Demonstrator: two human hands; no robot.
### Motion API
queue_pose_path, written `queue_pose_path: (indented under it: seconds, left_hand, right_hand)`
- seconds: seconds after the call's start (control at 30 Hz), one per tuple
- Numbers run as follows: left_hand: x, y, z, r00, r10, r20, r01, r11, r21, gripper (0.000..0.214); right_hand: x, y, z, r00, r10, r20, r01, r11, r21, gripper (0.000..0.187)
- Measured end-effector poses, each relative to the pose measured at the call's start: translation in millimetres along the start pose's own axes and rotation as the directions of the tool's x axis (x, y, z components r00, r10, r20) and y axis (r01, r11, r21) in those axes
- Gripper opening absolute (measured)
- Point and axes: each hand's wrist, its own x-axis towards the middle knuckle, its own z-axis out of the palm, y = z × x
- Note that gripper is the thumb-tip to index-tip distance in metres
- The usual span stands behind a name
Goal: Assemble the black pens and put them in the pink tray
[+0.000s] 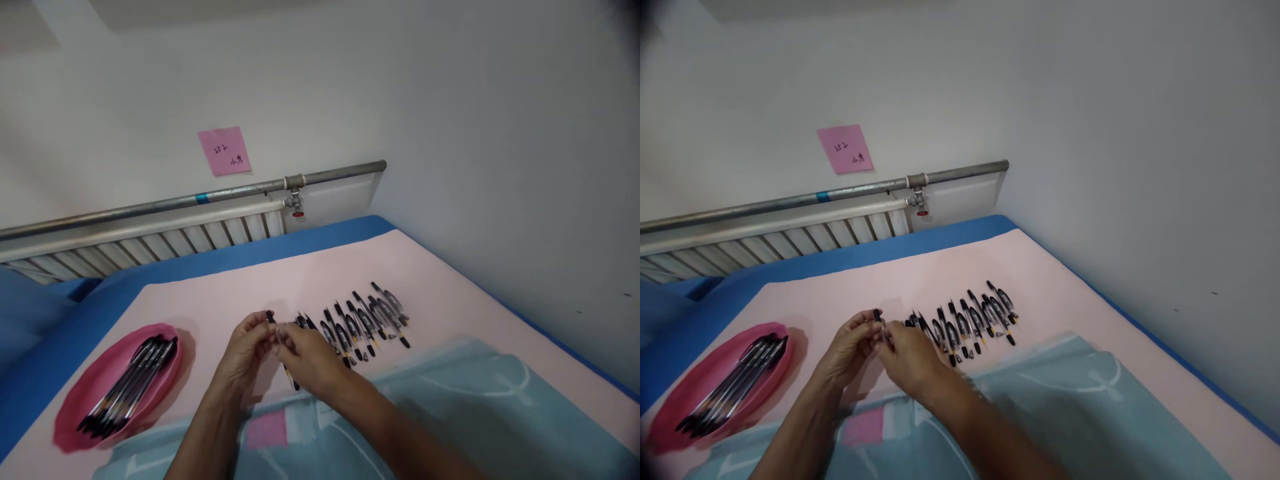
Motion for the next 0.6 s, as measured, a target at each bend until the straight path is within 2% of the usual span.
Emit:
queue_pose_path:
  seconds: [0.1, 0.17, 0.2, 0.23, 0.3, 0.37, 0.4, 0.47, 0.6]
  left_hand:
    - [2, 1, -2.3, 0.999, 0.022, 0.038, -0.024, 0.998, 0.064, 0.031]
    - [5, 0, -7.8, 0.996, 0.072, -0.052, -0.057, 0.966, 0.252, 0.023]
    - [7, -1, -10.5, 0.987, 0.109, -0.118, -0.053, 0.915, 0.4, 0.02]
    - [8, -3, -12.9, 0.973, 0.154, -0.171, -0.031, 0.824, 0.565, 0.017]
    - [10, -7, -15.3, 0.951, 0.238, -0.199, 0.036, 0.552, 0.833, 0.014]
    - [12, -11, -14.2, 0.951, 0.271, -0.15, 0.066, 0.296, 0.953, 0.016]
    - [12, -13, -12.7, 0.953, 0.273, -0.129, 0.072, 0.208, 0.975, 0.017]
    - [13, -13, -9.0, 0.96, 0.256, -0.111, 0.086, 0.108, 0.99, 0.02]
    - [14, -9, -6.0, 0.976, 0.182, -0.117, 0.119, -0.001, 0.993, 0.019]
  right_hand:
    - [3, 4, -2, 0.998, 0.041, -0.043, -0.041, 0.999, -0.004, 0.012]
    - [6, 5, -8, 0.994, 0.073, -0.079, -0.073, 0.997, 0.002, 0.011]
    - [6, 5, -10, 0.991, 0.092, -0.097, -0.092, 0.996, 0.004, 0.01]
    - [7, 4, -13, 0.988, 0.106, -0.111, -0.106, 0.994, 0.007, 0.01]
    - [6, 2, -17, 0.987, 0.107, -0.12, -0.105, 0.994, 0.021, 0.009]
    - [6, 0, -18, 0.988, 0.095, -0.118, -0.092, 0.995, 0.033, 0.009]
    - [5, 0, -18, 0.989, 0.087, -0.119, -0.083, 0.996, 0.036, 0.009]
    - [5, -1, -17, 0.99, 0.069, -0.123, -0.065, 0.997, 0.035, 0.008]
    - [5, 1, -17, 0.991, 0.044, -0.124, -0.044, 0.999, 0.009, 0.008]
